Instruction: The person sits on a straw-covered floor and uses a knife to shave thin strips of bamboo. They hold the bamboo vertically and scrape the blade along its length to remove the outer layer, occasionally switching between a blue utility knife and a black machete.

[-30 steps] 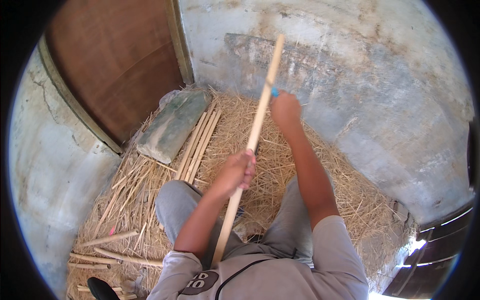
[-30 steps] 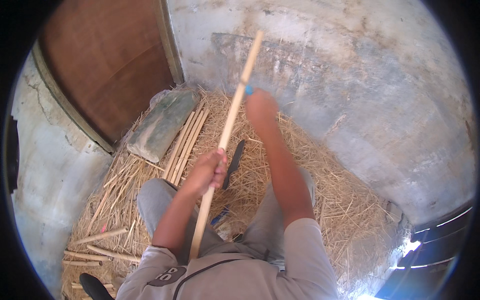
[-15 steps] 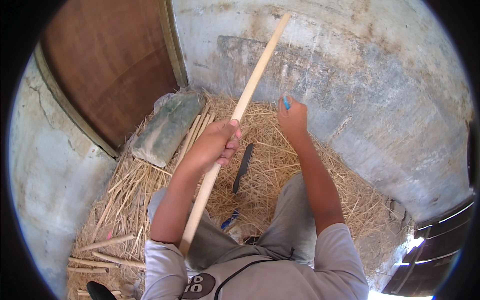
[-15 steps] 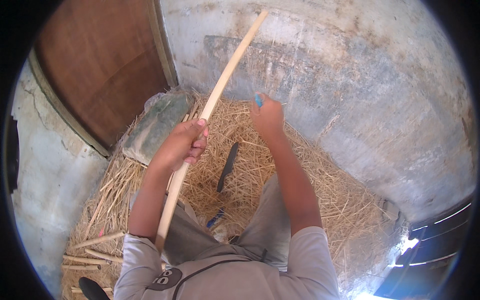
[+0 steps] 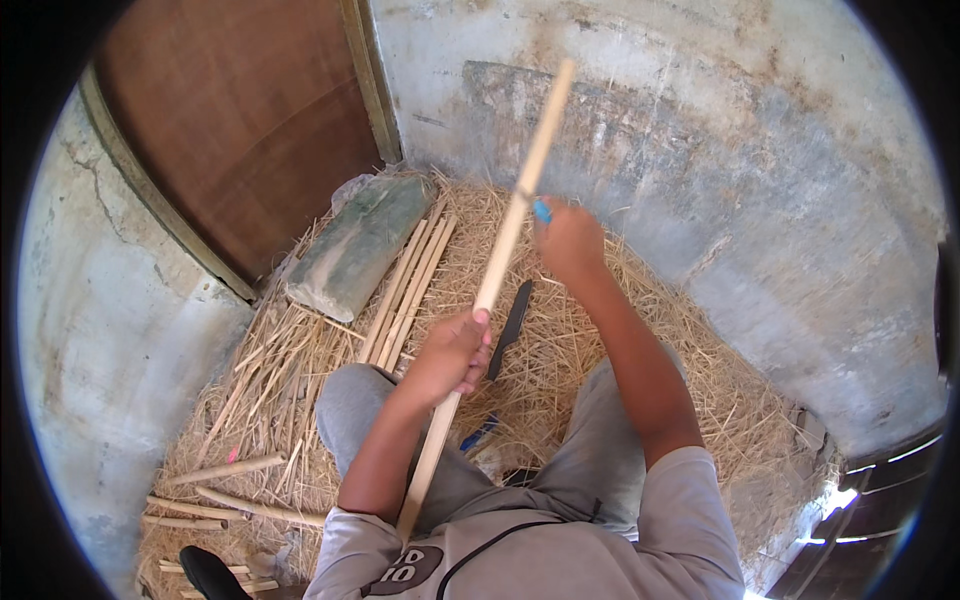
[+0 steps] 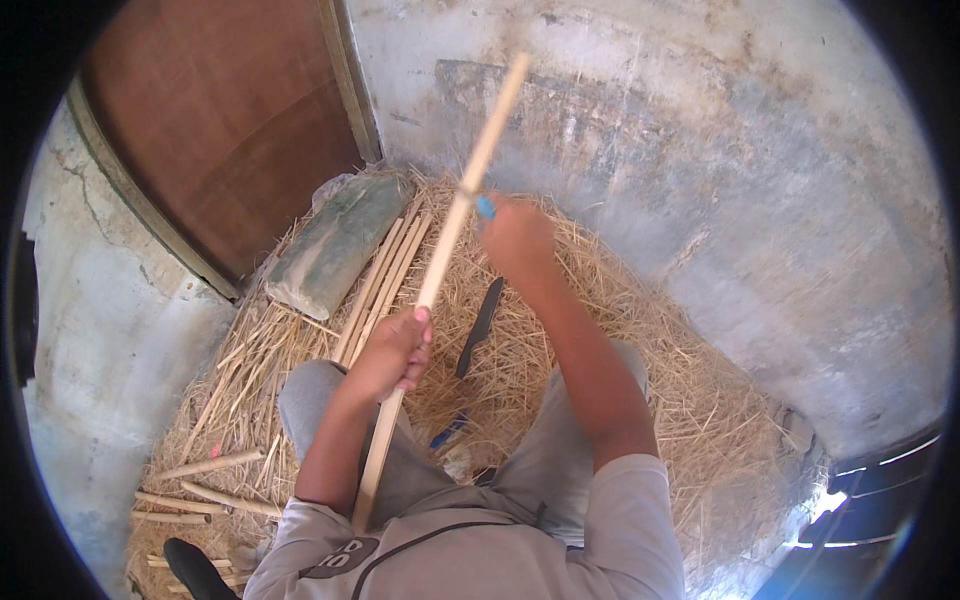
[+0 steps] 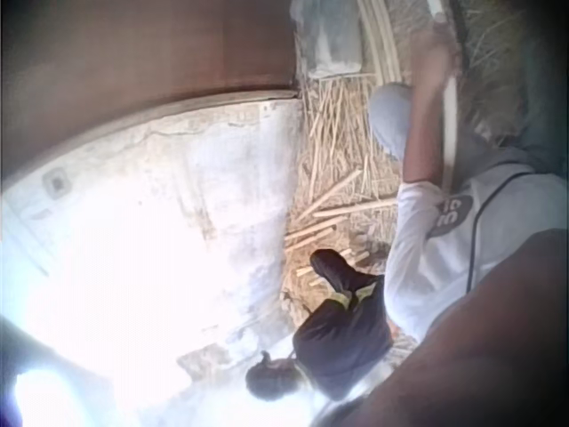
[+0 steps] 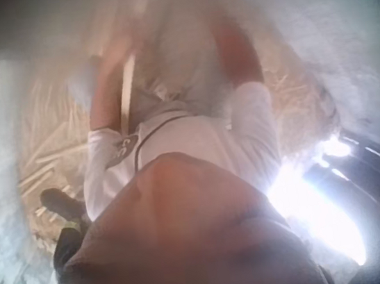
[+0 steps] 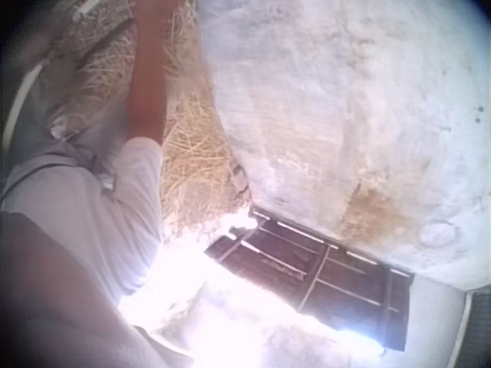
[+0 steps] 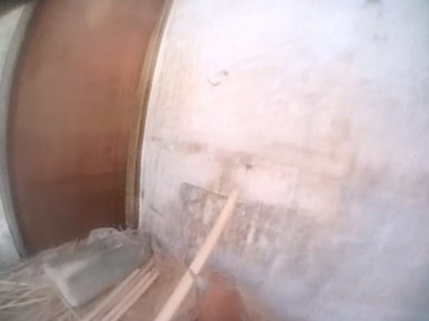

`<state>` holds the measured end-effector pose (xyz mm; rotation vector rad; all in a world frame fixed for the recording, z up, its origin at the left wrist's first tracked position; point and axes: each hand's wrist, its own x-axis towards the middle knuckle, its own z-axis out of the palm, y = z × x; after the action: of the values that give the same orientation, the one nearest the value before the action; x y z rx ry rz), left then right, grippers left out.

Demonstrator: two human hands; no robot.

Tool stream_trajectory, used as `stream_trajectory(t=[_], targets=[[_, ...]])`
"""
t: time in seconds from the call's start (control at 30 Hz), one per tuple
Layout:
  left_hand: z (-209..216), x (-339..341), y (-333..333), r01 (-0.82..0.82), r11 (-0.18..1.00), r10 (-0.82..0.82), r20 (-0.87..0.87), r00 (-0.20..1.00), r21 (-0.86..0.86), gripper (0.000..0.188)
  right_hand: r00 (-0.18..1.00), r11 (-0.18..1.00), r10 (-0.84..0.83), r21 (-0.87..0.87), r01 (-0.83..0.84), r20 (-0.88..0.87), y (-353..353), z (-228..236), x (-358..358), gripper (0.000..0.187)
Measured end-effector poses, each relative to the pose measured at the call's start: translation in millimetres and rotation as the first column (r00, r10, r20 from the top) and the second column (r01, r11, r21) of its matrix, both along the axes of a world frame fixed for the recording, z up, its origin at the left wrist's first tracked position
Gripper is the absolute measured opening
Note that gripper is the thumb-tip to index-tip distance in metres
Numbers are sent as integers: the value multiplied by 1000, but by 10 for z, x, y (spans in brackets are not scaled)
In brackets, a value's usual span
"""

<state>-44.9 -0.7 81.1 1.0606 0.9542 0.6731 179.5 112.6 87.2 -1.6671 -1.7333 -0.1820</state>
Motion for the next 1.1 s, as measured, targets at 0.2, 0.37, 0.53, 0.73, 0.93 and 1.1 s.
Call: stream_trajectory(t=[0.2,0.37,0.53,0.73,0.93,1.1], targets=[[-78,-73,-89,53,999,-53,16,998,1,40,999,993,41,-110,-41,-4,12,85,139,27],[-68,-145,-102,43,999,-43,14,999,-6,41,985,988,153,-11,-153,84,-122,-43,58,26],[-57,-124,-118,49,999,-50,-20,999,-11,41,991,998,55,-18,-53,124,-12,46,175,23],[-46,0,-309,153,988,-155,-115,981,-26,42,923,928,-357,-163,334,-141,262,244,892,26],[-118,-3,-289,167,983,-172,-64,983,-76,41,991,989,-136,-54,137,8,-8,118,859,24],[-141,-58,-316,180,982,-183,-55,982,-47,42,989,986,-146,-79,145,0,26,168,933,24]])
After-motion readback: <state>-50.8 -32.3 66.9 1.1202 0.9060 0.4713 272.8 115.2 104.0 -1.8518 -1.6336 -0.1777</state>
